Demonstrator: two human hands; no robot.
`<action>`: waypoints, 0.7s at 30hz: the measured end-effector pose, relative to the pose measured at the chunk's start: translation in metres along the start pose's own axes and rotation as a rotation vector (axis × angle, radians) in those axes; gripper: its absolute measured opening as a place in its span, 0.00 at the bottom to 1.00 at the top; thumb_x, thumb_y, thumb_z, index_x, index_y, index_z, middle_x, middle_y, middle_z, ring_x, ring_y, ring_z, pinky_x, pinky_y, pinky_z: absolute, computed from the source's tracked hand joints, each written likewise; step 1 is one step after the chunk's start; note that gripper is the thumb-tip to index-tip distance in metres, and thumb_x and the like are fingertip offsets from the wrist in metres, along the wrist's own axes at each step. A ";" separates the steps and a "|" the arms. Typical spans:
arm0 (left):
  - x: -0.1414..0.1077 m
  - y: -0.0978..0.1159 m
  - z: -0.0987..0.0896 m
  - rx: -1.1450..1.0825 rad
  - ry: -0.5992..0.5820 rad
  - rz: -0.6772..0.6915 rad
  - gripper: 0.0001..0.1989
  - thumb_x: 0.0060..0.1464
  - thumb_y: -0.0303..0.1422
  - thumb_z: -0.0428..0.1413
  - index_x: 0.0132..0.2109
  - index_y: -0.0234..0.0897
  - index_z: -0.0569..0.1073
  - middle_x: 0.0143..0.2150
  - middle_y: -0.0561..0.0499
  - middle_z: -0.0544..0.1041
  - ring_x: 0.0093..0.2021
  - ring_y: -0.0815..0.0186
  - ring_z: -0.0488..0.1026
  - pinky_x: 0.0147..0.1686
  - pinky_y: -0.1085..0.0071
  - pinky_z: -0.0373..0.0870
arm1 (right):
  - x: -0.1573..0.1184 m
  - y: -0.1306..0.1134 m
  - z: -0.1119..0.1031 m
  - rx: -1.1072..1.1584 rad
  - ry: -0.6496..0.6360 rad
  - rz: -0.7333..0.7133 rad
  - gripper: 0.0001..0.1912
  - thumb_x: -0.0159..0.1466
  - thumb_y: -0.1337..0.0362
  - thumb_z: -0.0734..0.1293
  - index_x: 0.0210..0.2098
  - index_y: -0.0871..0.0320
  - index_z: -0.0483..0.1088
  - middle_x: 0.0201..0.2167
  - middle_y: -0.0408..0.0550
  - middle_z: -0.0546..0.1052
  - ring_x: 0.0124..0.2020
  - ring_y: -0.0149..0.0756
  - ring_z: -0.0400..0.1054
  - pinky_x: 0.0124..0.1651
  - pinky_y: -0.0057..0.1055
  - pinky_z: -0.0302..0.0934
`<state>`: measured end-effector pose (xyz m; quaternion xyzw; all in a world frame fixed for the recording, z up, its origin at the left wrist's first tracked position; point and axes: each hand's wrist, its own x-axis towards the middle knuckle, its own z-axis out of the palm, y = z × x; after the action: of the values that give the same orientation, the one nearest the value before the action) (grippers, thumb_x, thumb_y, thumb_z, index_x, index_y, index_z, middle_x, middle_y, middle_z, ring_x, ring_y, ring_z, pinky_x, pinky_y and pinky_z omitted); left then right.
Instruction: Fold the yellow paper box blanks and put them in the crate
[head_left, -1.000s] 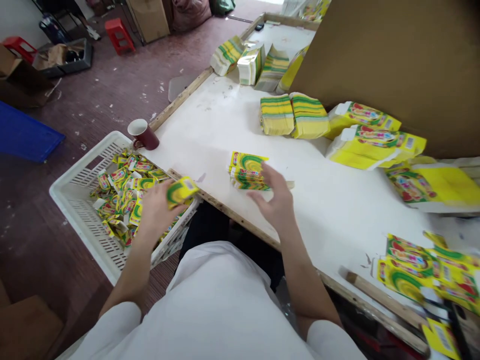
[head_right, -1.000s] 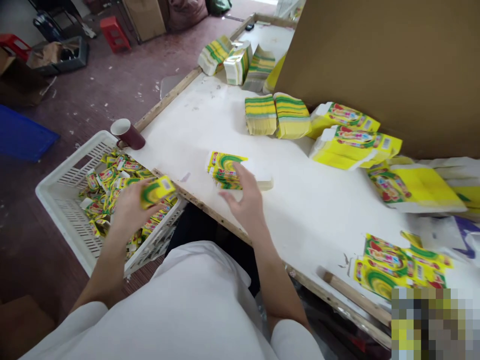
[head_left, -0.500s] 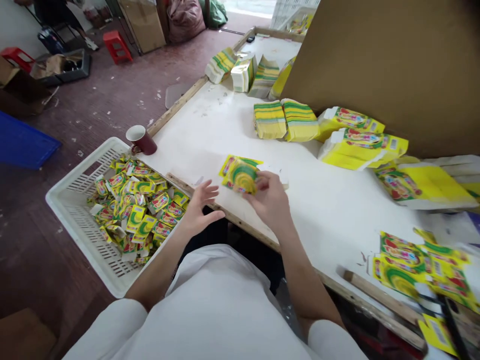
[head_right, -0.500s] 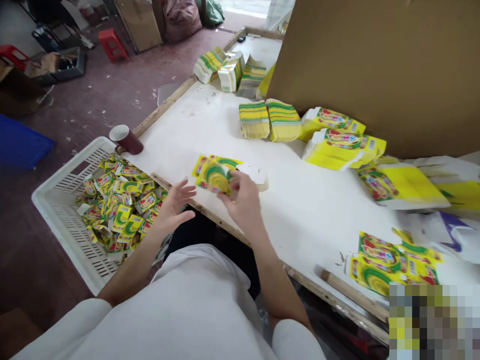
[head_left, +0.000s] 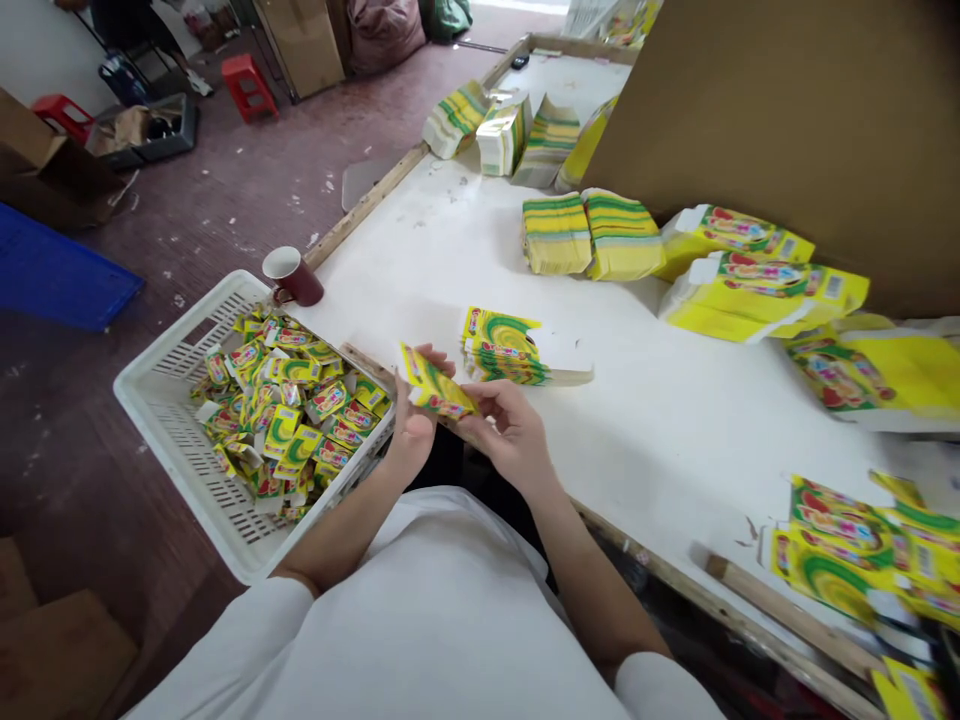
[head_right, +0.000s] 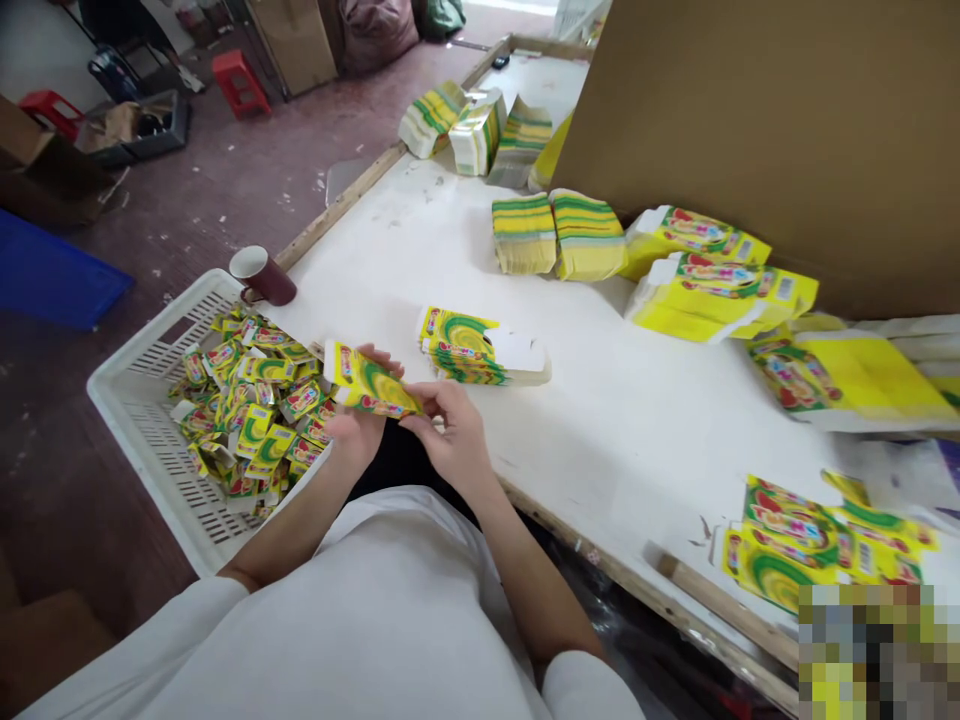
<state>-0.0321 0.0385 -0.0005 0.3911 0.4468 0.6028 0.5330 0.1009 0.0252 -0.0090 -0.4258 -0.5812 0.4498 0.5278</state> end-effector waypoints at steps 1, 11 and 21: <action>-0.001 -0.002 -0.006 0.013 -0.005 0.011 0.31 0.41 0.58 0.64 0.46 0.41 0.74 0.39 0.49 0.77 0.41 0.62 0.75 0.44 0.66 0.72 | 0.001 -0.002 -0.006 -0.052 0.015 -0.031 0.10 0.62 0.67 0.69 0.44 0.52 0.74 0.37 0.44 0.74 0.35 0.34 0.69 0.39 0.34 0.66; 0.020 0.058 -0.055 0.519 -0.496 0.160 0.57 0.35 0.63 0.64 0.69 0.41 0.58 0.65 0.37 0.68 0.66 0.44 0.64 0.65 0.50 0.58 | -0.004 -0.012 -0.036 -0.715 0.092 -0.487 0.14 0.65 0.73 0.67 0.40 0.47 0.78 0.32 0.43 0.77 0.35 0.35 0.69 0.47 0.38 0.63; -0.009 0.025 -0.016 1.037 -0.575 0.326 0.37 0.49 0.31 0.62 0.63 0.41 0.53 0.55 0.44 0.68 0.53 0.57 0.73 0.50 0.62 0.72 | -0.006 -0.001 -0.007 0.193 0.047 0.210 0.31 0.65 0.47 0.66 0.64 0.49 0.60 0.66 0.52 0.64 0.67 0.50 0.58 0.67 0.53 0.56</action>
<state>-0.0535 0.0271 0.0192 0.8098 0.4545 0.2509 0.2735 0.1080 0.0193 -0.0093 -0.4419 -0.4748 0.5462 0.5300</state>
